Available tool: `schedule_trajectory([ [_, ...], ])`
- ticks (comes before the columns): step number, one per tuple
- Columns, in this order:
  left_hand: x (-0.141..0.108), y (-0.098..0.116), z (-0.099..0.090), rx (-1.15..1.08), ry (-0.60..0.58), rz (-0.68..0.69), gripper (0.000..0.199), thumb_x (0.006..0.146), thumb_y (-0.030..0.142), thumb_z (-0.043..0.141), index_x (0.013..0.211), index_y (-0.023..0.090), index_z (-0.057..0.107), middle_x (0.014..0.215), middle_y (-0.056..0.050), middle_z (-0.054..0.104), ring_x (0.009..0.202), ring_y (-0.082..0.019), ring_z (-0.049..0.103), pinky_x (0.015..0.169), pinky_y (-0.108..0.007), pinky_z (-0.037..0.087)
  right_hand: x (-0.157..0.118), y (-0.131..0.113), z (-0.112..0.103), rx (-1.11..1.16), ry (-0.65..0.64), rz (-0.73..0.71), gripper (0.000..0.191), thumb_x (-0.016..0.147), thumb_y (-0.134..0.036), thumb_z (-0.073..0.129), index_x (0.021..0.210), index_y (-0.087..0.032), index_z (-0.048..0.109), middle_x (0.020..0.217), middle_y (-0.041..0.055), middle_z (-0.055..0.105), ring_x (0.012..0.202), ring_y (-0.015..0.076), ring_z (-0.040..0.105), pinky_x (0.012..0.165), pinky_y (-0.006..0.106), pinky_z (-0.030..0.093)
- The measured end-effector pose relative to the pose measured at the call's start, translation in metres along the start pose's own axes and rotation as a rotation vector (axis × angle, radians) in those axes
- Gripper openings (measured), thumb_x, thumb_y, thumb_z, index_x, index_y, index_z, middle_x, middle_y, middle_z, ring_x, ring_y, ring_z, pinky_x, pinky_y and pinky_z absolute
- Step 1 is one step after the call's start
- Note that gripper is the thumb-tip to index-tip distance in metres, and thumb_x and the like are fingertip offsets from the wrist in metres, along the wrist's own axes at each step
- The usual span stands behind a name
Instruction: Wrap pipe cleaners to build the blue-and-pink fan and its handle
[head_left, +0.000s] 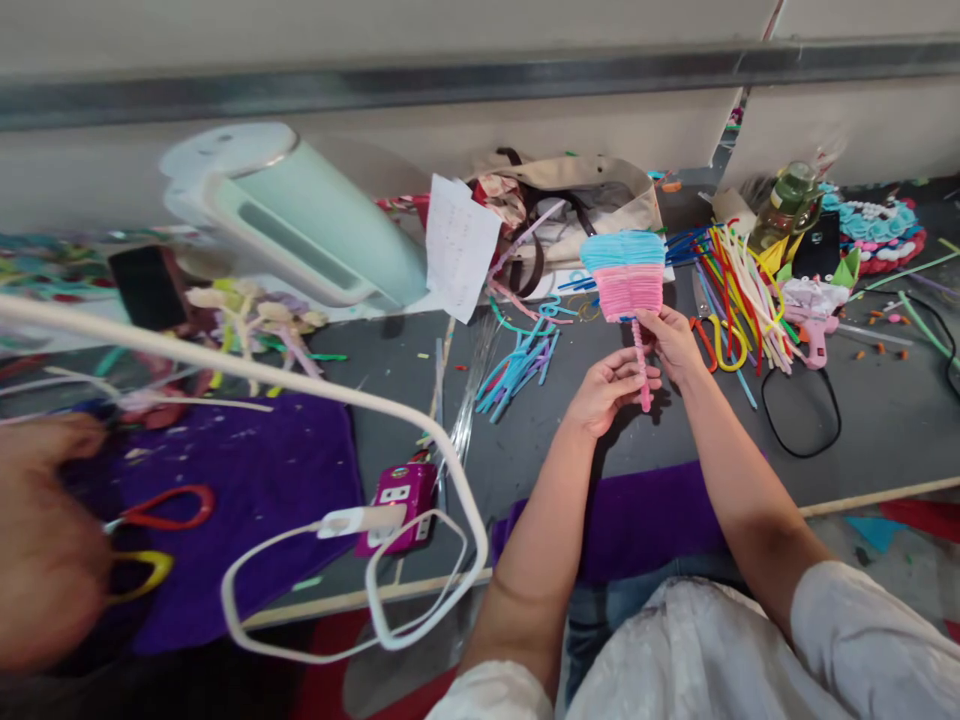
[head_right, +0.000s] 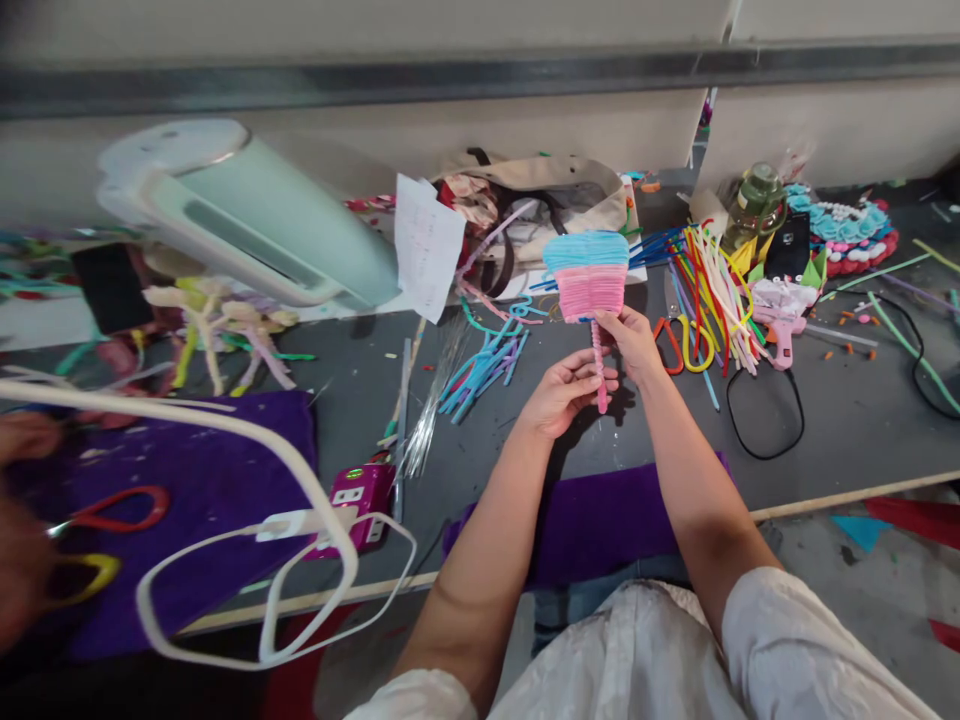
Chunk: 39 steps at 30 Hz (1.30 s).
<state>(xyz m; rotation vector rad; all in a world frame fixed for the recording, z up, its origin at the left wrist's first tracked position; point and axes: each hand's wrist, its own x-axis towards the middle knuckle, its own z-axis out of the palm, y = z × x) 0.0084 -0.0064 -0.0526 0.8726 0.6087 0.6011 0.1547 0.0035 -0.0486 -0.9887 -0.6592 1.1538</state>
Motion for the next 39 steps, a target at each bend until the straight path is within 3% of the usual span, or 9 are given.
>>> schedule_trajectory([
  [6, 0.004, 0.0, 0.0, -0.049, 0.004, 0.037, 0.046, 0.074, 0.028, 0.074, 0.116, 0.015, 0.06, 0.103, -0.013, 0.071, 0.091, -0.024, 0.07, 0.077, -0.035, 0.056, 0.002, -0.001, -0.002, -0.016, -0.014, -0.041, 0.022, 0.067, -0.038, 0.074, 0.074, -0.021, 0.062, 0.064, -0.0057, 0.057, 0.054, 0.0065, 0.047, 0.053, 0.021, 0.041],
  [13, 0.005, -0.001, -0.001, 0.046, 0.007, 0.126, 0.067, 0.066, 0.022, 0.079, 0.128, 0.019, 0.054, 0.092, -0.008, 0.07, 0.076, -0.02, 0.068, 0.074, -0.036, 0.055, 0.0, -0.003, -0.001, -0.072, -0.01, -0.02, 0.034, 0.069, -0.051, 0.071, 0.084, -0.022, 0.064, 0.079, -0.0011, 0.066, 0.069, 0.0107, 0.059, 0.064, 0.022, 0.049],
  [17, 0.01, -0.002, -0.005, 0.079, 0.069, 0.209, 0.07, 0.066, 0.023, 0.077, 0.131, 0.018, 0.052, 0.092, -0.008, 0.07, 0.079, -0.02, 0.068, 0.077, -0.037, 0.055, 0.005, -0.004, -0.007, -0.023, 0.08, -0.02, 0.045, 0.074, -0.06, 0.063, 0.096, -0.021, 0.065, 0.089, 0.0023, 0.07, 0.073, 0.0112, 0.062, 0.064, 0.022, 0.049],
  [22, 0.013, -0.001, -0.008, 0.137, 0.138, 0.294, 0.066, 0.067, 0.024, 0.075, 0.129, 0.017, 0.053, 0.093, -0.008, 0.069, 0.08, -0.02, 0.068, 0.074, -0.035, 0.055, 0.012, -0.003, -0.015, -0.006, 0.184, -0.052, 0.041, 0.079, -0.055, 0.058, 0.097, -0.019, 0.066, 0.087, 0.0029, 0.071, 0.063, 0.0076, 0.058, 0.057, 0.019, 0.047],
  [29, 0.011, -0.001, -0.007, 0.182, 0.169, 0.321, 0.063, 0.066, 0.023, 0.073, 0.126, 0.018, 0.055, 0.092, -0.007, 0.068, 0.077, -0.02, 0.068, 0.066, -0.031, 0.054, 0.006, -0.003, -0.011, -0.137, 0.234, -0.168, 0.036, 0.076, -0.051, 0.06, 0.09, -0.018, 0.065, 0.074, -0.0006, 0.067, 0.055, 0.0047, 0.051, 0.048, 0.016, 0.038],
  [34, 0.012, -0.003, -0.01, 0.15, 0.172, 0.331, 0.064, 0.065, 0.023, 0.073, 0.127, 0.02, 0.054, 0.094, -0.006, 0.068, 0.079, -0.019, 0.068, 0.069, -0.032, 0.055, 0.0, -0.01, -0.006, -0.197, 0.229, -0.198, 0.037, 0.074, -0.052, 0.062, 0.09, -0.018, 0.064, 0.073, -0.0015, 0.066, 0.055, 0.0049, 0.052, 0.049, 0.017, 0.04],
  [39, 0.009, -0.003, -0.01, 0.158, 0.158, 0.347, 0.063, 0.065, 0.025, 0.074, 0.125, 0.021, 0.055, 0.093, -0.006, 0.068, 0.079, -0.019, 0.068, 0.068, -0.032, 0.055, 0.004, -0.021, -0.014, -0.459, 0.255, -0.236, 0.032, 0.078, -0.052, 0.06, 0.089, -0.022, 0.062, 0.075, -0.0015, 0.066, 0.056, 0.0081, 0.055, 0.05, 0.023, 0.042],
])
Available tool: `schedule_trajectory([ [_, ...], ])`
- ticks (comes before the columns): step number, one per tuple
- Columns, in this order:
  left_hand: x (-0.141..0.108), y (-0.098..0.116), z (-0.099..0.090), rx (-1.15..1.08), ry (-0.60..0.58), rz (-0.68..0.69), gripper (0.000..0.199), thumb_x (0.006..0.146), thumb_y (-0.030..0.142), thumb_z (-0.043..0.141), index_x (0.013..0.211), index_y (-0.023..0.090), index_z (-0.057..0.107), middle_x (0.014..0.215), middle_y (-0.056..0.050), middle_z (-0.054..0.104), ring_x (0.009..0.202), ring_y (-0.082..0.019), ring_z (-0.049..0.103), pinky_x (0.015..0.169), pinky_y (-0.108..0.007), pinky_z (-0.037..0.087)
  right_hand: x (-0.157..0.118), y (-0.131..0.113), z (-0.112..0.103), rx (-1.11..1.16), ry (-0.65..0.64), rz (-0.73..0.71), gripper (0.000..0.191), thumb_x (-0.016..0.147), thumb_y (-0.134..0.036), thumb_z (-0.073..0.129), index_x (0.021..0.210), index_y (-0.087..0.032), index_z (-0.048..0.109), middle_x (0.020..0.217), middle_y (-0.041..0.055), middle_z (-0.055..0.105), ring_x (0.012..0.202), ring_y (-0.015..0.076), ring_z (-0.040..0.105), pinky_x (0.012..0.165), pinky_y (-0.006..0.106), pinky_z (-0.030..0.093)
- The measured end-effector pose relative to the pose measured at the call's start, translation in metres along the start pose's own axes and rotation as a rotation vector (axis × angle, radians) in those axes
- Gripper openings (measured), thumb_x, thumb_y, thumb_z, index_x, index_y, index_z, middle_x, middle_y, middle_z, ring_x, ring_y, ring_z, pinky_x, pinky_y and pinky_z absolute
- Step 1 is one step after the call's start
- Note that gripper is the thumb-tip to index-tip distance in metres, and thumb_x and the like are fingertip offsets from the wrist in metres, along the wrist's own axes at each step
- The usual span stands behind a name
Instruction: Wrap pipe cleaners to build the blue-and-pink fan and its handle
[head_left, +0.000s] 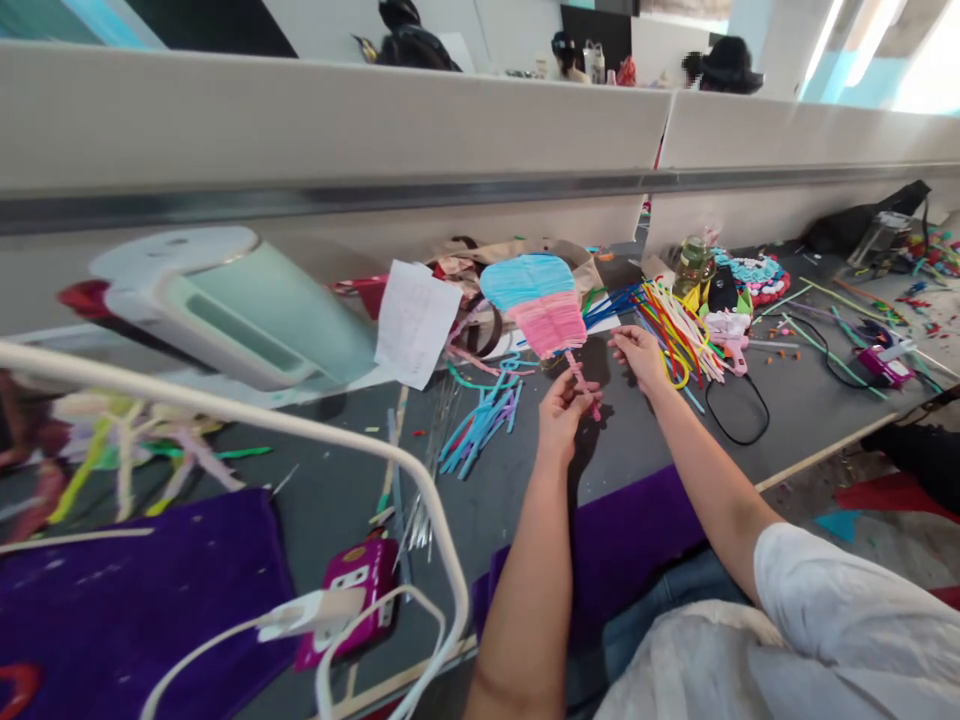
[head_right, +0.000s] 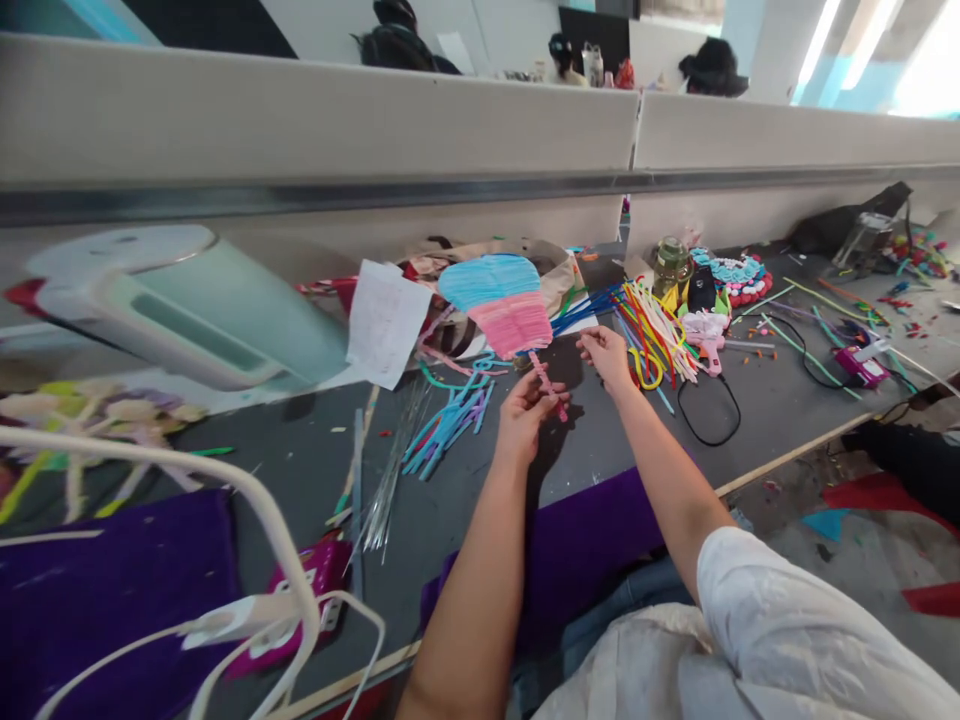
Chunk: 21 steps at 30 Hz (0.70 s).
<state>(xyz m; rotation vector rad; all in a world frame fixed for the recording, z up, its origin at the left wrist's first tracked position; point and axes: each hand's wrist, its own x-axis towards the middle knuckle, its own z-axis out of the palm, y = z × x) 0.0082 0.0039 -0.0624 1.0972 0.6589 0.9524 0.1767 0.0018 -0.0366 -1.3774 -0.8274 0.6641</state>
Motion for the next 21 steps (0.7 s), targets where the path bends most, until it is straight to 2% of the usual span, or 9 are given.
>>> schedule_trajectory([
  [3, -0.001, 0.001, -0.001, -0.018, -0.009, 0.003, 0.065, 0.065, 0.025, 0.075, 0.126, 0.021, 0.054, 0.094, -0.006, 0.068, 0.078, -0.018, 0.068, 0.069, -0.031, 0.055, 0.01, -0.01, -0.028, -0.102, 0.027, -0.025, 0.025, 0.076, -0.047, 0.065, 0.081, -0.023, 0.063, 0.072, 0.0008, 0.065, 0.054, 0.0114, 0.054, 0.049, 0.027, 0.042],
  [5, -0.002, 0.001, -0.002, -0.038, -0.012, 0.008, 0.066, 0.065, 0.026, 0.075, 0.127, 0.02, 0.054, 0.094, -0.006, 0.068, 0.078, -0.018, 0.068, 0.069, -0.031, 0.055, 0.015, -0.022, -0.06, -0.22, 0.094, -0.072, 0.018, 0.077, -0.04, 0.064, 0.076, -0.022, 0.065, 0.07, 0.0029, 0.064, 0.059, 0.0134, 0.054, 0.057, 0.03, 0.044],
  [6, -0.002, 0.002, -0.002, -0.045, -0.012, 0.009, 0.066, 0.065, 0.026, 0.076, 0.127, 0.021, 0.053, 0.094, -0.006, 0.068, 0.078, -0.018, 0.068, 0.069, -0.03, 0.055, 0.015, -0.028, -0.079, -0.454, 0.154, -0.14, 0.019, 0.08, -0.039, 0.059, 0.075, -0.021, 0.066, 0.071, 0.0038, 0.065, 0.064, 0.0146, 0.056, 0.063, 0.029, 0.045],
  [8, -0.001, 0.003, -0.001, -0.059, -0.01, 0.007, 0.067, 0.065, 0.026, 0.076, 0.127, 0.021, 0.053, 0.094, -0.005, 0.069, 0.079, -0.018, 0.068, 0.07, -0.03, 0.055, 0.012, -0.04, -0.117, -0.575, 0.236, -0.153, 0.017, 0.079, -0.031, 0.057, 0.073, -0.019, 0.067, 0.077, 0.007, 0.067, 0.076, 0.0175, 0.057, 0.073, 0.031, 0.044],
  [9, -0.001, 0.003, 0.0, -0.063, -0.01, 0.002, 0.068, 0.064, 0.027, 0.077, 0.128, 0.022, 0.053, 0.094, -0.005, 0.069, 0.079, -0.017, 0.068, 0.07, -0.03, 0.055, 0.008, -0.045, -0.135, -0.64, 0.27, -0.13, 0.017, 0.078, -0.029, 0.056, 0.074, -0.018, 0.067, 0.077, 0.0077, 0.067, 0.076, 0.0183, 0.057, 0.074, 0.032, 0.044],
  [12, -0.001, 0.004, 0.003, -0.064, -0.008, -0.02, 0.068, 0.064, 0.027, 0.077, 0.128, 0.022, 0.053, 0.094, -0.005, 0.069, 0.078, -0.017, 0.068, 0.07, -0.031, 0.055, -0.004, -0.049, -0.174, -1.049, 0.323, 0.033, 0.02, 0.08, -0.028, 0.052, 0.08, -0.019, 0.07, 0.084, 0.0072, 0.07, 0.08, 0.0189, 0.06, 0.072, 0.029, 0.043],
  [15, -0.001, 0.004, 0.005, -0.056, -0.007, -0.043, 0.067, 0.065, 0.026, 0.076, 0.128, 0.021, 0.053, 0.093, -0.005, 0.069, 0.078, -0.017, 0.068, 0.071, -0.031, 0.055, -0.012, -0.04, -0.188, -1.204, 0.278, 0.173, 0.022, 0.08, -0.029, 0.051, 0.083, -0.019, 0.071, 0.085, 0.0081, 0.072, 0.082, 0.0197, 0.062, 0.07, 0.026, 0.044],
  [21, -0.002, 0.003, 0.004, -0.041, -0.005, -0.052, 0.066, 0.066, 0.026, 0.076, 0.128, 0.021, 0.053, 0.092, -0.004, 0.069, 0.078, -0.017, 0.068, 0.073, -0.032, 0.055, -0.003, -0.016, -0.18, -1.275, 0.163, 0.267, 0.026, 0.082, -0.024, 0.051, 0.091, -0.019, 0.074, 0.098, 0.0135, 0.071, 0.095, 0.0248, 0.065, 0.078, 0.03, 0.047],
])
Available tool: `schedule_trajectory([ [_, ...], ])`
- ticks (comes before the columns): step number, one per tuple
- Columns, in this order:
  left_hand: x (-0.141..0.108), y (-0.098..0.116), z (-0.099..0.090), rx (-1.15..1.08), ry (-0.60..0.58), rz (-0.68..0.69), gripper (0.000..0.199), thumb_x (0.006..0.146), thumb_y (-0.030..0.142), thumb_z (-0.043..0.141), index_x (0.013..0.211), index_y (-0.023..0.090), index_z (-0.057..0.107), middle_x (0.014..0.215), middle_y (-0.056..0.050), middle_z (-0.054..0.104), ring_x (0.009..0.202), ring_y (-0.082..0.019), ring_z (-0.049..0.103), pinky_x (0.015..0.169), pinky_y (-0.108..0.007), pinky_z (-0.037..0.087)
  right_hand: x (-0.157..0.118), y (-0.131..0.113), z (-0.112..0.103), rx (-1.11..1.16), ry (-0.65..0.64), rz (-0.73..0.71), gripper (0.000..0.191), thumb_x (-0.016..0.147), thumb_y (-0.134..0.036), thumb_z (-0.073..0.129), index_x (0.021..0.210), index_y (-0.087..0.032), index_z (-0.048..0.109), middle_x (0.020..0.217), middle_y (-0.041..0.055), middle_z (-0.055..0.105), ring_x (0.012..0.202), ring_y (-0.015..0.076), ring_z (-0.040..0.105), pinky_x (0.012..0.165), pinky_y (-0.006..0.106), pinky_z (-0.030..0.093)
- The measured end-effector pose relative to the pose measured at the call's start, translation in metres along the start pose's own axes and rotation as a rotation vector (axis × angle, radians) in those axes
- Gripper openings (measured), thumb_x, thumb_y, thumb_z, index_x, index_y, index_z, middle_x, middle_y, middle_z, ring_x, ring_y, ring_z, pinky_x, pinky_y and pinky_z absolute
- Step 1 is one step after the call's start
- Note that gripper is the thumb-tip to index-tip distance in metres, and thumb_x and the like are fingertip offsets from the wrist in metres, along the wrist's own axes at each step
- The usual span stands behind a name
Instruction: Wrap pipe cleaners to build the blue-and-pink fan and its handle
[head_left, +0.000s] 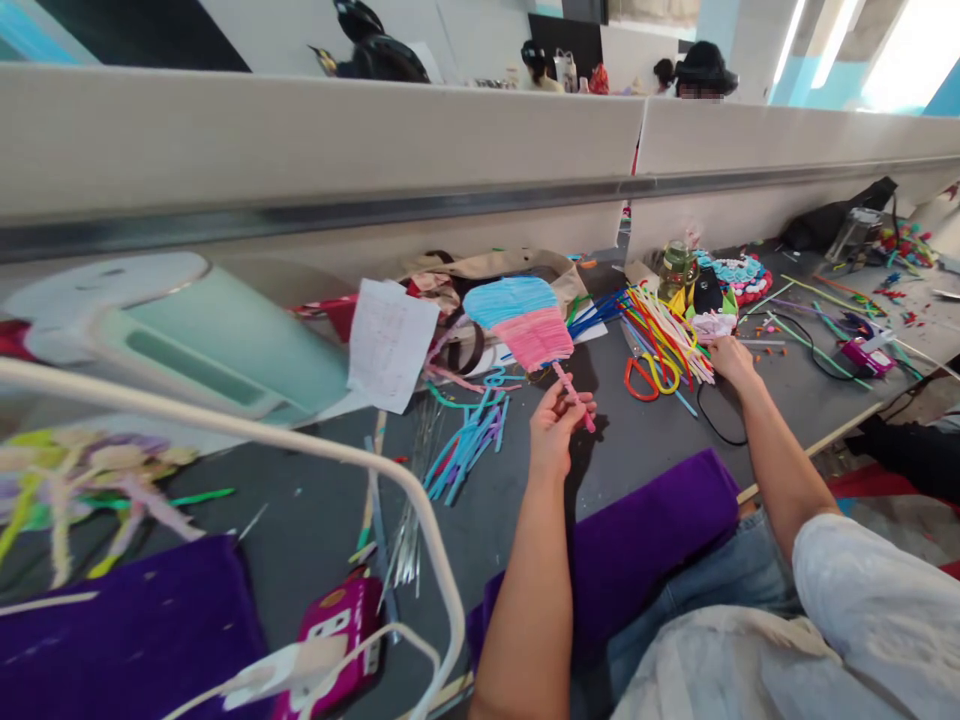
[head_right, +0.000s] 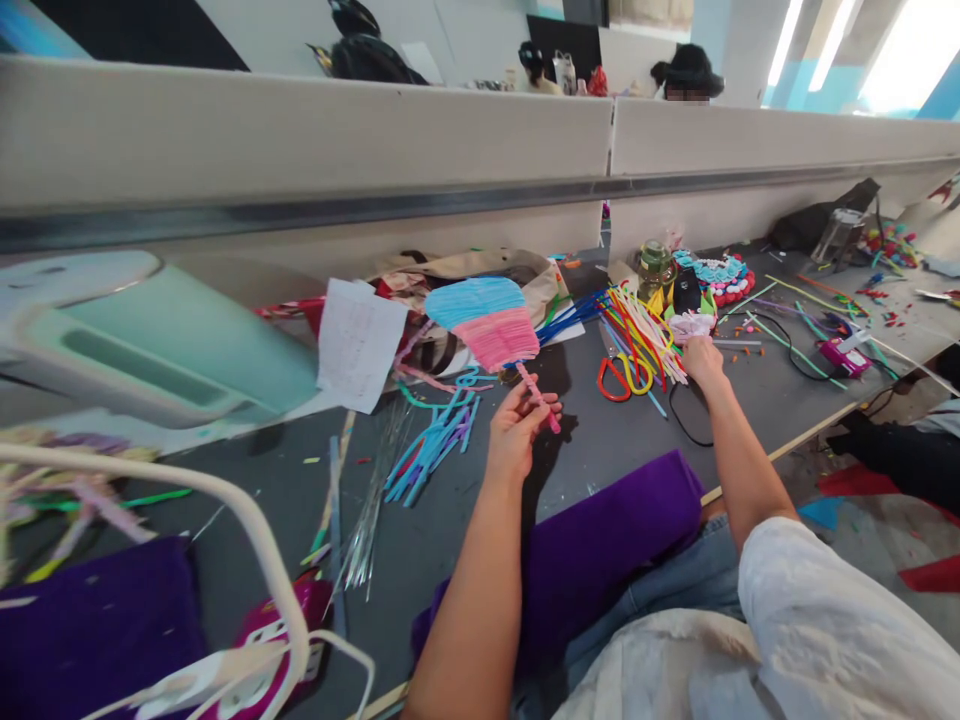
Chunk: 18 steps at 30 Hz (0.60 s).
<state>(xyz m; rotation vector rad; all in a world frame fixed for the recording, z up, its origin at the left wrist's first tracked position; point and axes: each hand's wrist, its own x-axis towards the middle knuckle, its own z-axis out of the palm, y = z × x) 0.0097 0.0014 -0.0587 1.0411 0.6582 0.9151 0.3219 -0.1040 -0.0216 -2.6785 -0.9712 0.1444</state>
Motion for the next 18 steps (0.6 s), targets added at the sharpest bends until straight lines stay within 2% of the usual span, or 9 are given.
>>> schedule_trajectory([
  [3, 0.0, 0.0, -0.001, 0.004, 0.004, -0.005, 0.067, 0.066, 0.026, 0.076, 0.128, 0.021, 0.053, 0.091, -0.004, 0.069, 0.078, -0.016, 0.068, 0.073, -0.032, 0.055, 0.004, -0.002, 0.006, 0.046, -0.084, -0.048, 0.026, 0.077, -0.018, 0.055, 0.094, -0.023, 0.074, 0.104, 0.0092, 0.07, 0.097, 0.0236, 0.064, 0.082, 0.03, 0.047],
  [6, 0.0, 0.001, -0.001, 0.006, -0.004, -0.009, 0.067, 0.066, 0.026, 0.076, 0.128, 0.022, 0.053, 0.092, -0.005, 0.069, 0.078, -0.017, 0.068, 0.073, -0.032, 0.055, 0.007, 0.001, 0.011, 0.069, -0.075, -0.055, 0.028, 0.077, -0.015, 0.053, 0.095, -0.021, 0.073, 0.104, 0.01, 0.07, 0.096, 0.0229, 0.064, 0.083, 0.03, 0.048],
  [9, 0.0, 0.001, 0.001, 0.004, -0.015, -0.017, 0.067, 0.066, 0.027, 0.076, 0.128, 0.021, 0.053, 0.093, -0.005, 0.07, 0.078, -0.017, 0.068, 0.074, -0.033, 0.055, 0.011, 0.004, 0.015, 0.036, -0.031, -0.013, 0.028, 0.079, -0.017, 0.051, 0.098, -0.017, 0.071, 0.1, 0.0137, 0.07, 0.095, 0.0249, 0.064, 0.081, 0.033, 0.048],
  [14, 0.001, 0.001, 0.001, 0.01, -0.03, -0.017, 0.067, 0.067, 0.027, 0.076, 0.129, 0.021, 0.053, 0.093, -0.005, 0.069, 0.079, -0.017, 0.068, 0.073, -0.032, 0.055, 0.015, -0.003, 0.017, -0.01, -0.119, -0.036, 0.023, 0.079, -0.021, 0.053, 0.092, -0.016, 0.072, 0.096, 0.0146, 0.069, 0.09, 0.0259, 0.065, 0.077, 0.034, 0.048],
  [18, 0.0, 0.001, 0.001, 0.006, -0.01, -0.012, 0.067, 0.066, 0.027, 0.076, 0.129, 0.02, 0.053, 0.092, -0.005, 0.07, 0.078, -0.017, 0.068, 0.071, -0.031, 0.055, 0.013, -0.011, 0.017, -0.037, -0.13, -0.03, 0.025, 0.081, -0.026, 0.055, 0.097, -0.016, 0.071, 0.101, 0.0154, 0.068, 0.095, 0.0277, 0.063, 0.081, 0.035, 0.047],
])
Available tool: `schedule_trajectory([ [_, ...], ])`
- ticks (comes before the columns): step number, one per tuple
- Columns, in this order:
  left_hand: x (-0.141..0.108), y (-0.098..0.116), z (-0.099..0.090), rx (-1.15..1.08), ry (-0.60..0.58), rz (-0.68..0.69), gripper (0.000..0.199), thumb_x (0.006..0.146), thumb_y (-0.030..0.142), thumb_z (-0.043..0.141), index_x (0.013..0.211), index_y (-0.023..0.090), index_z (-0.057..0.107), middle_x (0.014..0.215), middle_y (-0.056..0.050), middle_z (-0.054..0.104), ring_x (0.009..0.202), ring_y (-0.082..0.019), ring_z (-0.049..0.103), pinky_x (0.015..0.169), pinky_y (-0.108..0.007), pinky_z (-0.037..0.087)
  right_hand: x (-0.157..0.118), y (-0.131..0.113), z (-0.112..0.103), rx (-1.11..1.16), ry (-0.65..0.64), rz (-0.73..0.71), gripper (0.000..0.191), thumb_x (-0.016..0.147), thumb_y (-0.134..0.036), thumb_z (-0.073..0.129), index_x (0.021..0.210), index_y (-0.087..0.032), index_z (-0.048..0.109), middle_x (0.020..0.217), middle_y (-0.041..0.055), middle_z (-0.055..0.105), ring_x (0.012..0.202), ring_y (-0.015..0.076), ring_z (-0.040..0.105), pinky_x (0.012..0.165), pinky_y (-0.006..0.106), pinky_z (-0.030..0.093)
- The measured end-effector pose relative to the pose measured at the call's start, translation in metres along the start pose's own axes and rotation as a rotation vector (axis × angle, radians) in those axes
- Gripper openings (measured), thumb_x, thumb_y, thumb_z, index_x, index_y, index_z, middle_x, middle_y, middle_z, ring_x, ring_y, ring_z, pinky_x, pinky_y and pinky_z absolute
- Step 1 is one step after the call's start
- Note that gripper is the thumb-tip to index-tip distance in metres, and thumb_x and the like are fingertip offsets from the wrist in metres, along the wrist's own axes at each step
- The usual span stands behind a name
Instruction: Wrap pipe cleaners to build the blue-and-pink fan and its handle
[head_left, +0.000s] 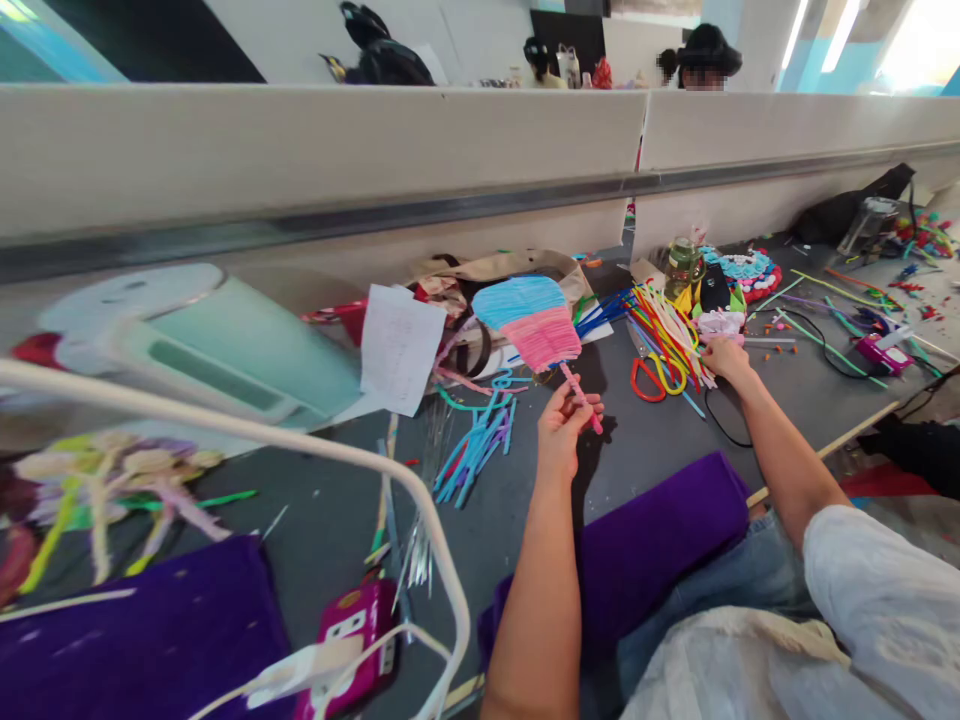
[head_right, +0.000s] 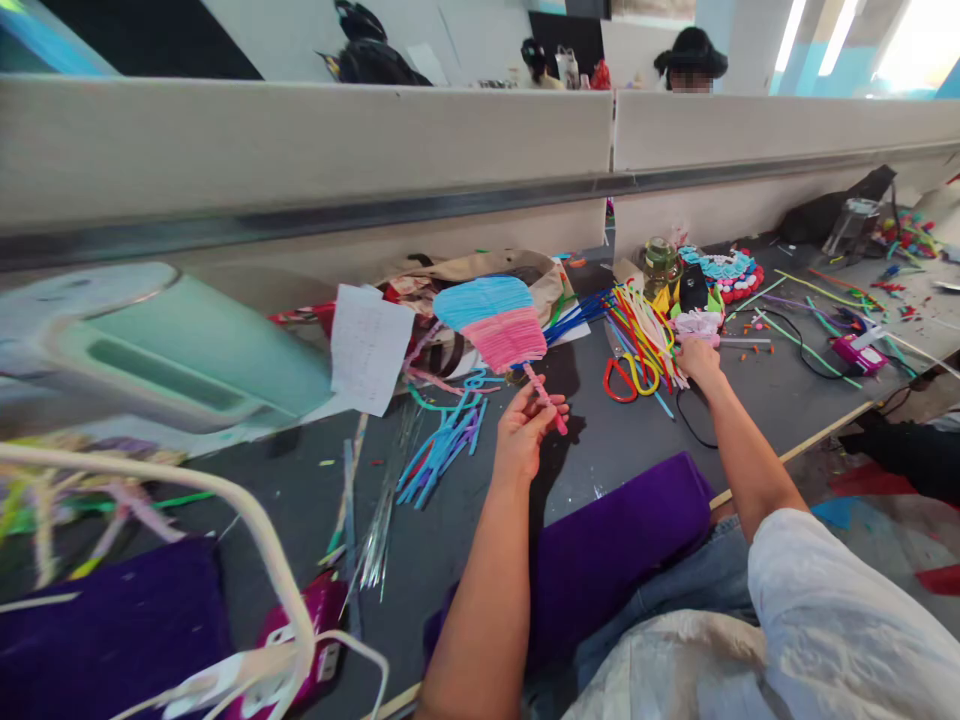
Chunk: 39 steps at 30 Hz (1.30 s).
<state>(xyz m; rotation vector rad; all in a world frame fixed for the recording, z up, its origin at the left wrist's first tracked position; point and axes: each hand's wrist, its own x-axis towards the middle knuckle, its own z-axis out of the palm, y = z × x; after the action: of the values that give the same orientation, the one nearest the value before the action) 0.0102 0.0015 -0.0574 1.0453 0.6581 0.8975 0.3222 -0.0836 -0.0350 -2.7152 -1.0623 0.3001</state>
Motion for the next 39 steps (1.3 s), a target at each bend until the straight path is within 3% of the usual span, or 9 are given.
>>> schedule_trajectory([
  [6, -0.001, 0.0, 0.0, -0.029, 0.004, 0.008, 0.065, 0.066, 0.024, 0.076, 0.127, 0.02, 0.054, 0.091, -0.006, 0.07, 0.076, -0.017, 0.068, 0.071, -0.032, 0.055, -0.012, -0.001, -0.015, -0.028, 0.11, -0.005, 0.025, 0.082, -0.03, 0.052, 0.093, -0.017, 0.071, 0.096, 0.0138, 0.069, 0.092, 0.0253, 0.063, 0.077, 0.031, 0.046],
  [15, -0.001, 0.0, -0.002, -0.081, 0.024, -0.015, 0.066, 0.064, 0.022, 0.077, 0.126, 0.021, 0.054, 0.088, -0.004, 0.07, 0.075, -0.017, 0.068, 0.067, -0.029, 0.055, -0.042, -0.003, -0.085, 0.144, 0.44, -0.18, 0.023, 0.08, -0.028, 0.051, 0.093, -0.02, 0.069, 0.08, 0.0054, 0.07, 0.074, 0.0189, 0.06, 0.063, 0.026, 0.039],
  [19, -0.002, 0.001, -0.002, -0.097, 0.056, -0.034, 0.067, 0.063, 0.02, 0.077, 0.126, 0.022, 0.054, 0.088, -0.003, 0.07, 0.075, -0.016, 0.068, 0.066, -0.028, 0.055, -0.06, -0.003, -0.105, 0.392, 0.587, -0.291, 0.024, 0.081, -0.026, 0.05, 0.091, -0.019, 0.07, 0.069, 0.0019, 0.066, 0.061, 0.0141, 0.055, 0.06, 0.026, 0.039],
  [24, -0.003, 0.003, 0.0, -0.117, 0.059, -0.035, 0.067, 0.063, 0.019, 0.076, 0.126, 0.022, 0.054, 0.086, -0.003, 0.07, 0.074, -0.016, 0.068, 0.067, -0.028, 0.056, -0.086, -0.009, -0.113, 0.982, 0.716, -0.419, 0.02, 0.083, -0.03, 0.056, 0.094, -0.019, 0.069, 0.084, 0.0048, 0.068, 0.065, 0.0131, 0.057, 0.054, 0.026, 0.042],
  [26, -0.004, 0.006, 0.001, -0.126, 0.046, -0.029, 0.065, 0.063, 0.018, 0.075, 0.125, 0.022, 0.054, 0.086, -0.003, 0.07, 0.073, -0.015, 0.068, 0.068, -0.029, 0.056, -0.097, -0.015, -0.107, 1.167, 0.697, -0.457, 0.02, 0.084, -0.033, 0.058, 0.099, -0.023, 0.068, 0.089, 0.0048, 0.068, 0.07, 0.0155, 0.059, 0.051, 0.027, 0.044],
  [29, -0.006, 0.009, 0.003, -0.141, 0.009, -0.007, 0.06, 0.064, 0.019, 0.074, 0.121, 0.022, 0.055, 0.09, -0.003, 0.069, 0.07, -0.013, 0.066, 0.066, -0.028, 0.056, -0.116, -0.027, -0.077, 1.177, 0.577, -0.533, 0.023, 0.086, -0.034, 0.058, 0.107, -0.03, 0.066, 0.101, 0.004, 0.069, 0.08, 0.0186, 0.063, 0.057, 0.033, 0.052],
  [35, -0.012, 0.004, 0.016, -0.17, -0.084, 0.055, 0.043, 0.07, 0.019, 0.066, 0.11, 0.022, 0.05, 0.094, -0.005, 0.069, 0.051, -0.005, 0.049, 0.044, -0.016, 0.038, -0.155, -0.064, 0.021, 0.6, 0.358, -0.881, 0.032, 0.09, -0.028, 0.053, 0.12, -0.021, 0.061, 0.113, 0.0104, 0.066, 0.105, 0.0229, 0.061, 0.091, 0.04, 0.052],
  [37, -0.013, -0.003, 0.021, -0.131, -0.042, 0.069, 0.036, 0.075, 0.023, 0.064, 0.106, 0.023, 0.046, 0.087, -0.002, 0.069, 0.046, -0.004, 0.043, 0.041, -0.015, 0.03, -0.165, -0.075, 0.043, 0.444, 0.28, -0.979, 0.037, 0.091, -0.024, 0.05, 0.127, -0.017, 0.055, 0.12, 0.0139, 0.062, 0.112, 0.023, 0.057, 0.096, 0.039, 0.05],
  [39, -0.013, -0.009, 0.024, -0.035, -0.009, 0.095, 0.034, 0.077, 0.029, 0.065, 0.105, 0.022, 0.046, 0.082, -0.002, 0.067, 0.051, -0.006, 0.048, 0.046, -0.016, 0.034, -0.17, -0.082, 0.053, 0.345, 0.22, -1.033, 0.038, 0.092, -0.025, 0.049, 0.128, -0.014, 0.053, 0.12, 0.0153, 0.061, 0.113, 0.0236, 0.056, 0.096, 0.04, 0.05],
])
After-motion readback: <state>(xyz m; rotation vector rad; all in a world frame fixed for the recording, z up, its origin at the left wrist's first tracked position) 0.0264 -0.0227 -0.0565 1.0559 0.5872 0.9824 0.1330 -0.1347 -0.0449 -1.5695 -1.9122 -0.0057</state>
